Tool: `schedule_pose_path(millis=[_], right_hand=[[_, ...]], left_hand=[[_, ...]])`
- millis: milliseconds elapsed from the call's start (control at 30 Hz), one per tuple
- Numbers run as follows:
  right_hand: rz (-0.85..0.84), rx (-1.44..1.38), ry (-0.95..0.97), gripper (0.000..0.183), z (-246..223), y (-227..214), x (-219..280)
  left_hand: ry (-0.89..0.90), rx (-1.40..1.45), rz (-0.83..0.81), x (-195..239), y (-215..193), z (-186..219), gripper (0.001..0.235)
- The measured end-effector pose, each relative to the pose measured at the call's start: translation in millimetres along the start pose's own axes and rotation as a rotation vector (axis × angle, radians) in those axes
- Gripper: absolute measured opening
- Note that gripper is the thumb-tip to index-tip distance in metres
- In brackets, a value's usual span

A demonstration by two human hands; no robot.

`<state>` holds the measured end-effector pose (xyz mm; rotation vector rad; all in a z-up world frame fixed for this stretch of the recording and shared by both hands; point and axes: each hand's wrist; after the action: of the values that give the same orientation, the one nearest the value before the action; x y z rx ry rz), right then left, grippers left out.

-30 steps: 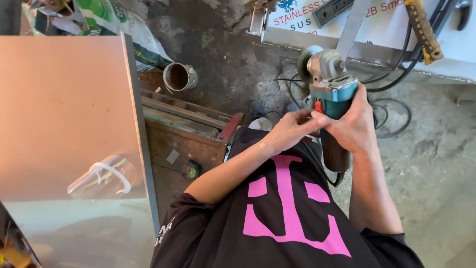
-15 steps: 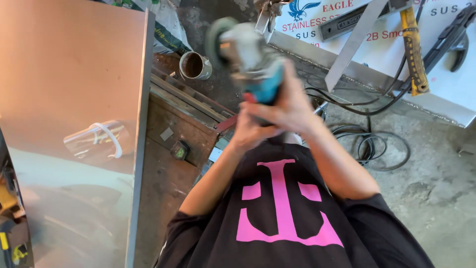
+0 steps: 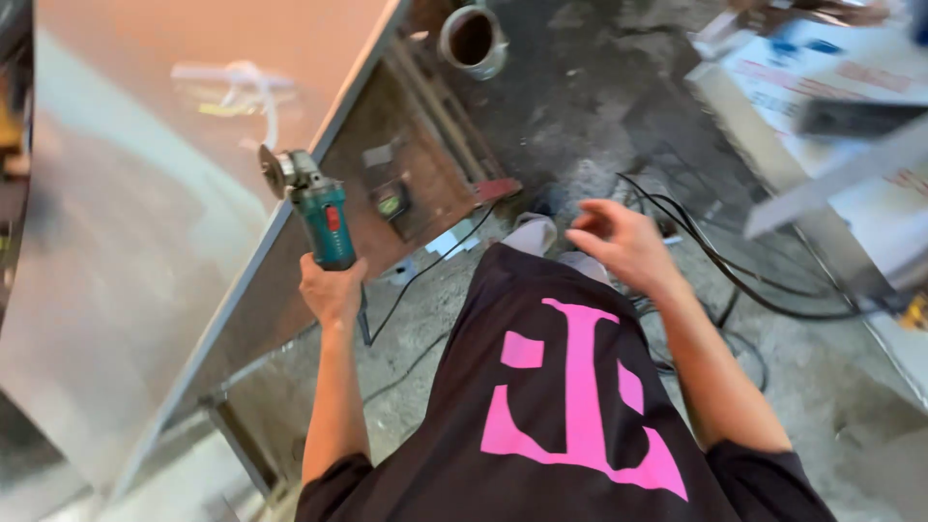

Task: Measuring, clamping, and grinding a metal piece for fabrication.

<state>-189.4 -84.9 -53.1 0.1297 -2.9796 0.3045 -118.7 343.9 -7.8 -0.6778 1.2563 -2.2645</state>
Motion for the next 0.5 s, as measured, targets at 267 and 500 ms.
schedule_pose_path(millis=[267, 500], right_hand=[[0.09, -0.006, 0.196, 0.049, 60, -16, 18], [0.05, 0.246, 0.195, 0.052, 46, -13, 8]], left_hand=[[-0.119, -0.254, 0.297, -39, 42, -148, 0.056], [0.088, -0.385, 0.283, -76, 74, -204, 0.072]])
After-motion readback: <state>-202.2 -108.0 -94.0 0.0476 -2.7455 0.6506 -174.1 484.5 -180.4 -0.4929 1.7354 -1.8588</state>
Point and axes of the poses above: each hand's wrist, its own x-axis away from the middle knuckle, its own y-axis out of the palm, z = x × y, and after that the axes turned 13 degrees about -y, right-handed
